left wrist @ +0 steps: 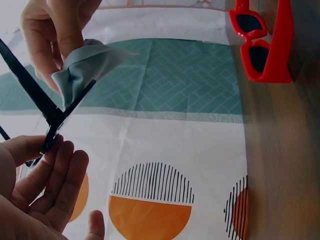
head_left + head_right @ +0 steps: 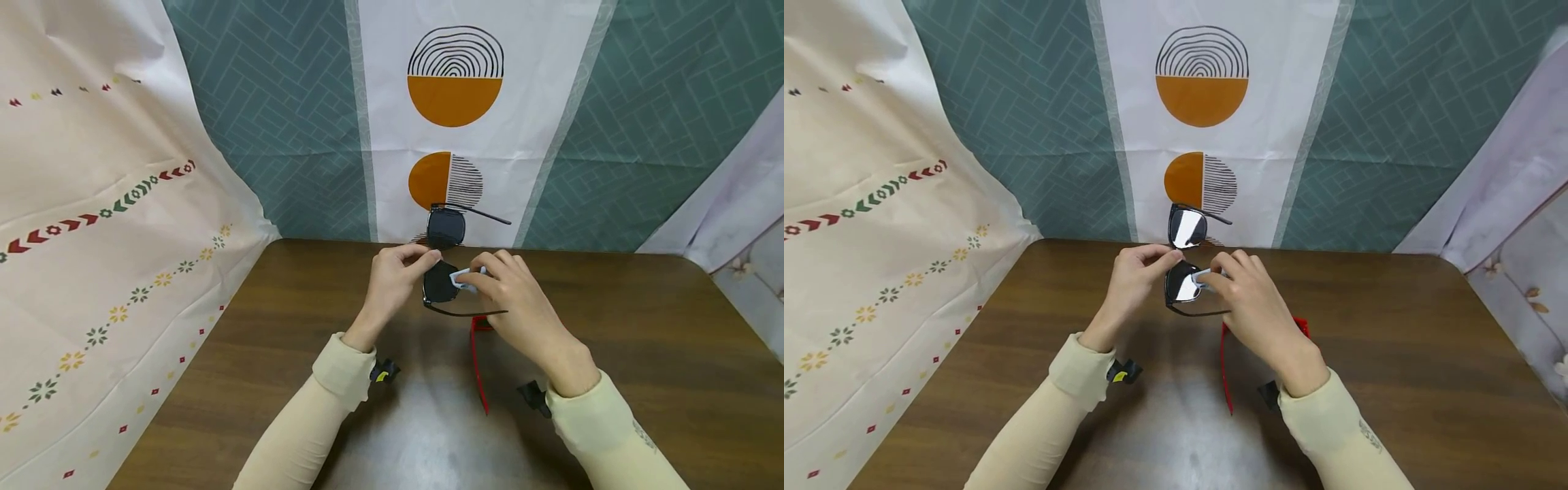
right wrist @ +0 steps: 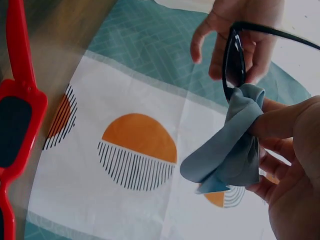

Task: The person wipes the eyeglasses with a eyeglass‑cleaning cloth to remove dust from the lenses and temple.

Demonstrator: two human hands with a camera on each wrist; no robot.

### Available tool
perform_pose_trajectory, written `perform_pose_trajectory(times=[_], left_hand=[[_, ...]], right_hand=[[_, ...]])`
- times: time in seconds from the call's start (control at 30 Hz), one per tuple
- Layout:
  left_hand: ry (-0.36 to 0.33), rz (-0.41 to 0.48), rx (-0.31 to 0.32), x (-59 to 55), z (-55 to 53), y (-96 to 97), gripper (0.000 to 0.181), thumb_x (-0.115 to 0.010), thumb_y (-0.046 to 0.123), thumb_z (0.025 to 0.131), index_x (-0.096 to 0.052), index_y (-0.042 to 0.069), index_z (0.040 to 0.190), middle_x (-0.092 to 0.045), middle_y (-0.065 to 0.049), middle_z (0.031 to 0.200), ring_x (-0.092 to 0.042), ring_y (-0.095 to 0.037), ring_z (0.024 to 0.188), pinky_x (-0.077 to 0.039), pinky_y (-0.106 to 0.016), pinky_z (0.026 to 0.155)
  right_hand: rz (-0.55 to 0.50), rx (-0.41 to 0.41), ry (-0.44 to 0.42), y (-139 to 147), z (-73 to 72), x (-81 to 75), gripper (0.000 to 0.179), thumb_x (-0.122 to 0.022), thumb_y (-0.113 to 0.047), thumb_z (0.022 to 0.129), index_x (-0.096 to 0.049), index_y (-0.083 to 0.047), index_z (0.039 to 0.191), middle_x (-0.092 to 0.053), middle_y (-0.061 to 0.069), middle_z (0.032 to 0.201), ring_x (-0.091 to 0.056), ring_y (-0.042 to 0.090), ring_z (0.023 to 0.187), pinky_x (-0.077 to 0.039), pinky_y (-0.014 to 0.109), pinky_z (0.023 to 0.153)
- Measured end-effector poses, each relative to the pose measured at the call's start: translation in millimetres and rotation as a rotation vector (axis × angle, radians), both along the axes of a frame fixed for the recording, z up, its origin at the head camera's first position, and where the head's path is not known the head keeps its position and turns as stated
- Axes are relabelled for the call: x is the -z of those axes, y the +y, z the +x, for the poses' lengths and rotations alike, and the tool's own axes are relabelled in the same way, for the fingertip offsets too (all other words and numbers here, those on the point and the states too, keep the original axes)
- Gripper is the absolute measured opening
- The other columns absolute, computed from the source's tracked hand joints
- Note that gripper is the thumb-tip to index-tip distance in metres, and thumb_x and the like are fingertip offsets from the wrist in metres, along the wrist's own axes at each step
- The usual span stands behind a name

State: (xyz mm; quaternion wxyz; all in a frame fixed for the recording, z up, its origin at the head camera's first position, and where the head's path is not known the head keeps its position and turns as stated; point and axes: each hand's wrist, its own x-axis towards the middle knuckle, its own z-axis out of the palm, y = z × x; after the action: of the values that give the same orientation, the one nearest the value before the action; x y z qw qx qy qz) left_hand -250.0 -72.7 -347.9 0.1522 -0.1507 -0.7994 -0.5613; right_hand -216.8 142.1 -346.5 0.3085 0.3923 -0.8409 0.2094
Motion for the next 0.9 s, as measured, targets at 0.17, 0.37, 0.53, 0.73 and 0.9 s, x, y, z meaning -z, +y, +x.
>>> perform_pose_trajectory(times=[0.17,0.37,0.53,0.73,0.9], left_hand=[[-0.033,-0.018,0.012,0.5,-1.0,0.1,0.019,-0.076,0.026,0.096,-0.083,0.009,0.098,-0.076,-0.001,0.091,-0.056,-0.013,0.079,-0.041,-0.027,0.067],[-0.039,-0.031,0.036,0.5,-1.6,0.2,0.019,-0.074,0.027,0.096,-0.082,0.010,0.097,-0.076,-0.001,0.094,-0.059,-0.016,0.081,-0.043,-0.028,0.069],[-0.038,-0.041,0.062,-0.4,-2.4,-0.2,0.019,-0.074,0.027,0.097,-0.081,0.009,0.098,-0.075,-0.002,0.094,-0.057,-0.017,0.079,-0.042,-0.028,0.066],[-0.046,-0.080,0.048,-0.1,-4.4,-5.2,0.020,-0.074,0.028,0.097,-0.081,0.010,0.099,-0.076,-0.003,0.097,-0.061,-0.020,0.086,-0.048,-0.030,0.071],[-0.055,-0.091,0.015,3.4,-6.3,-12.2,0.018,-0.073,0.026,0.097,-0.080,0.009,0.099,-0.076,-0.004,0.104,-0.066,-0.020,0.095,-0.054,-0.033,0.081]], right_hand=[[-0.037,0.022,-0.005,6,0.0,-3.6,0.038,-0.064,0.022,0.086,-0.077,-0.003,0.110,-0.062,0.009,0.102,-0.056,0.031,0.096,-0.045,0.045,0.083],[-0.045,0.028,-0.006,8,-0.5,-4.9,0.035,-0.069,0.022,0.085,-0.078,-0.002,0.110,-0.062,0.008,0.099,-0.055,0.028,0.093,-0.048,0.043,0.083],[-0.038,0.044,-0.020,9,-0.1,-5.1,0.033,-0.072,0.020,0.085,-0.078,-0.002,0.109,-0.061,0.006,0.097,-0.054,0.025,0.090,-0.048,0.040,0.080],[-0.042,0.046,-0.019,9,0.6,-4.2,0.031,-0.072,0.019,0.085,-0.078,-0.002,0.107,-0.061,0.005,0.095,-0.054,0.024,0.090,-0.047,0.040,0.080],[-0.033,0.046,-0.034,8,1.0,-2.3,0.028,-0.072,0.017,0.086,-0.079,-0.003,0.105,-0.061,0.003,0.093,-0.054,0.021,0.086,-0.047,0.038,0.078]])
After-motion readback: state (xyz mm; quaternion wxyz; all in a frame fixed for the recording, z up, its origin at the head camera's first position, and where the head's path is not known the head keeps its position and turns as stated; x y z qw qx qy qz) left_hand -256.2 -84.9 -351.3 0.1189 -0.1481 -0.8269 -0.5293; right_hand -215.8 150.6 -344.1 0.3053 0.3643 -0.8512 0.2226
